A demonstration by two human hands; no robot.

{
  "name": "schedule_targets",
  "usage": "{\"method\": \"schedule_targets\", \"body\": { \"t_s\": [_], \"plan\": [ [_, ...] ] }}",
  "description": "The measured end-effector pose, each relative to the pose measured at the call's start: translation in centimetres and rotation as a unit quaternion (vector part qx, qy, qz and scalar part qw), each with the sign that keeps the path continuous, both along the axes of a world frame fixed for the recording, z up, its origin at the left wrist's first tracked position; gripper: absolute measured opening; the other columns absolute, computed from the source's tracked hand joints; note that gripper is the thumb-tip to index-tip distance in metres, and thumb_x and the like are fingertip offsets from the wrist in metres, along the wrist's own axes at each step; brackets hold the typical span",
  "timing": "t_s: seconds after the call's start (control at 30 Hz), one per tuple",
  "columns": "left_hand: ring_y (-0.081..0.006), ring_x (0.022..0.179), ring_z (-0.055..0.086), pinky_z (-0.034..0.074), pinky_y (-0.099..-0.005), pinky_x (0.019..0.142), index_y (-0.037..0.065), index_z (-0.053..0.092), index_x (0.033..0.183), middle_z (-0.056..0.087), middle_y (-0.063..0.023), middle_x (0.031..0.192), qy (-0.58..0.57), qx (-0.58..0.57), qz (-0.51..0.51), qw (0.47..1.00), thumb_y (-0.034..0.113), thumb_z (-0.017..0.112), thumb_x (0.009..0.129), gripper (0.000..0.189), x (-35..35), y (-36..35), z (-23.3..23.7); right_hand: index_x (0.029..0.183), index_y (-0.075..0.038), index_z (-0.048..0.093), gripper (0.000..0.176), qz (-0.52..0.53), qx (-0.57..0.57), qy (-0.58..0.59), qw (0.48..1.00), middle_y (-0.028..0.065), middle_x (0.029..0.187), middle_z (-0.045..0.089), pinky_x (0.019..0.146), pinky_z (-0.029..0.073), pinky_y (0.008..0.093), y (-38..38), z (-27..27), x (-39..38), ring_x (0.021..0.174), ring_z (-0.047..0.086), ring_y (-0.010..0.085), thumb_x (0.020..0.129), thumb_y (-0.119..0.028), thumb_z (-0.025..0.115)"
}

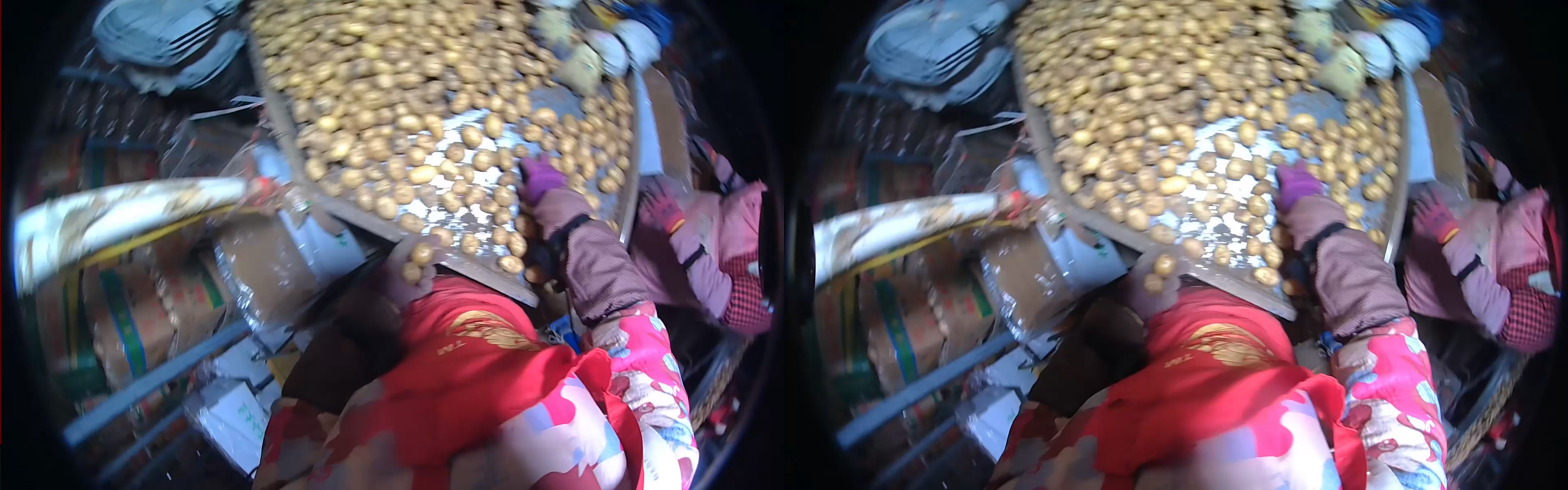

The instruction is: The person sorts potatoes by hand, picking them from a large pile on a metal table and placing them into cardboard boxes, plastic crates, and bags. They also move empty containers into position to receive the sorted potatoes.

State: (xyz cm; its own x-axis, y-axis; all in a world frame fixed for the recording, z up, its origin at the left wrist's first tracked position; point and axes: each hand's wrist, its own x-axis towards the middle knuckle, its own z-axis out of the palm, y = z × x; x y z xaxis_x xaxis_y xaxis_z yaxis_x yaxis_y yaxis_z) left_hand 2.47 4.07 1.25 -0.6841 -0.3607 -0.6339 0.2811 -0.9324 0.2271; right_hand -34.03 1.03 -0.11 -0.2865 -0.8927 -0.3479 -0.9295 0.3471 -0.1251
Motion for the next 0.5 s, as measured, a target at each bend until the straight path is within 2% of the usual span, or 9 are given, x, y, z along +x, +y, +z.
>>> {"method": "schedule_targets", "body": {
  "t_s": [0.07,0.17,0.2,0.23,0.3,0.33,0.37,0.4,0.5],
  "plan": [
    [-0.0102,0.064,0.054,0.043,-0.0235,0.054,0.014,0.057,0.126,0.062,-0.0030,0.098,-0.035,-0.086,0.051,0.994,0.042,0.048,0.101,0.038,1.1,1.0,-3.8,0.121,-0.015,0.060,0.041,0.017,0.048,-0.056,0.997,0.0243,0.127,0.056,0.100,0.045,0.0487,-1.1,0.9,-0.8,0.119,0.054,0.0438,0.083,-0.031,0.067],
    [-0.0107,0.065,0.054,0.043,-0.0242,0.051,0.011,0.056,0.128,0.064,-0.0086,0.107,-0.006,0.094,0.118,0.989,0.048,0.050,0.100,0.047,4.4,-0.9,3.3,0.111,-0.008,0.066,0.031,-0.015,-0.153,-0.146,0.977,0.0225,0.117,0.061,0.095,0.048,0.0469,1.2,-4.6,-3.1,0.111,0.058,0.0428,0.081,-0.015,0.068],
    [-0.0116,0.067,0.055,0.043,-0.0238,0.052,0.010,0.054,0.132,0.063,-0.0100,0.111,0.002,0.035,0.145,0.989,0.048,0.051,0.099,0.050,6.8,-0.5,3.2,0.111,-0.006,0.066,0.032,0.086,-0.243,-0.101,0.961,0.0207,0.116,0.062,0.094,0.049,0.0458,2.3,-7.4,-5.1,0.110,0.060,0.0398,0.080,-0.012,0.069],
    [-0.0157,0.070,0.058,0.045,-0.0248,0.054,0.010,0.054,0.132,0.062,-0.0097,0.115,0.066,0.069,0.207,0.974,0.041,0.048,0.102,0.044,9.7,-0.3,2.2,0.108,-0.004,0.066,0.030,0.035,-0.313,-0.178,0.932,0.0190,0.113,0.063,0.093,0.049,0.0448,3.9,-8.4,-5.3,0.109,0.061,0.0351,0.079,-0.008,0.069],
    [-0.0206,0.073,0.061,0.048,-0.0304,0.060,0.009,0.061,0.119,0.065,-0.0098,0.105,-0.198,-0.299,0.233,0.904,0.032,0.048,0.100,0.032,14.7,-1.8,3.0,0.105,-0.001,0.065,0.025,0.064,-0.366,-0.228,0.900,0.0157,0.108,0.063,0.092,0.049,0.0394,5.5,-5.0,-3.9,0.102,0.061,0.0304,0.080,-0.004,0.067],
    [-0.0229,0.075,0.063,0.050,-0.0331,0.063,0.008,0.064,0.112,0.066,-0.0097,0.100,-0.384,-0.476,0.208,0.764,0.027,0.049,0.099,0.027,17.2,-3.0,4.5,0.104,-0.002,0.064,0.024,0.094,-0.346,-0.238,0.903,0.0145,0.106,0.063,0.092,0.049,0.0375,6.3,-0.2,-1.2,0.100,0.061,0.0285,0.080,-0.003,0.066],
    [-0.0249,0.078,0.065,0.052,-0.0357,0.069,0.008,0.067,0.103,0.068,-0.0092,0.094,-0.530,-0.694,0.065,0.483,0.023,0.050,0.097,0.024,20.8,-6.1,7.8,0.103,-0.003,0.063,0.023,0.018,-0.301,-0.368,0.880,0.0111,0.104,0.062,0.093,0.047,0.0354,6.9,0.7,0.3,0.099,0.060,0.0248,0.080,-0.003,0.065],
    [-0.0255,0.079,0.065,0.051,-0.0392,0.071,0.008,0.066,0.100,0.067,-0.0087,0.091,-0.599,-0.727,0.049,0.332,0.022,0.051,0.094,0.021,24.9,-9.4,8.3,0.103,-0.003,0.064,0.023,-0.080,-0.241,-0.428,0.867,0.0096,0.105,0.063,0.093,0.047,0.0358,7.4,0.0,1.2,0.101,0.059,0.0227,0.080,-0.005,0.064],
    [-0.0276,0.082,0.066,0.048,-0.0498,0.075,0.008,0.062,0.092,0.065,-0.0073,0.083,-0.709,-0.703,-0.032,-0.041,0.019,0.055,0.086,0.014,35.3,-22.2,10.9,0.106,-0.005,0.065,0.027,0.003,-0.173,-0.431,0.886,0.0099,0.111,0.063,0.094,0.047,0.0368,6.6,2.9,6.9,0.104,0.059,0.0238,0.080,-0.007,0.066]
  ]
}}
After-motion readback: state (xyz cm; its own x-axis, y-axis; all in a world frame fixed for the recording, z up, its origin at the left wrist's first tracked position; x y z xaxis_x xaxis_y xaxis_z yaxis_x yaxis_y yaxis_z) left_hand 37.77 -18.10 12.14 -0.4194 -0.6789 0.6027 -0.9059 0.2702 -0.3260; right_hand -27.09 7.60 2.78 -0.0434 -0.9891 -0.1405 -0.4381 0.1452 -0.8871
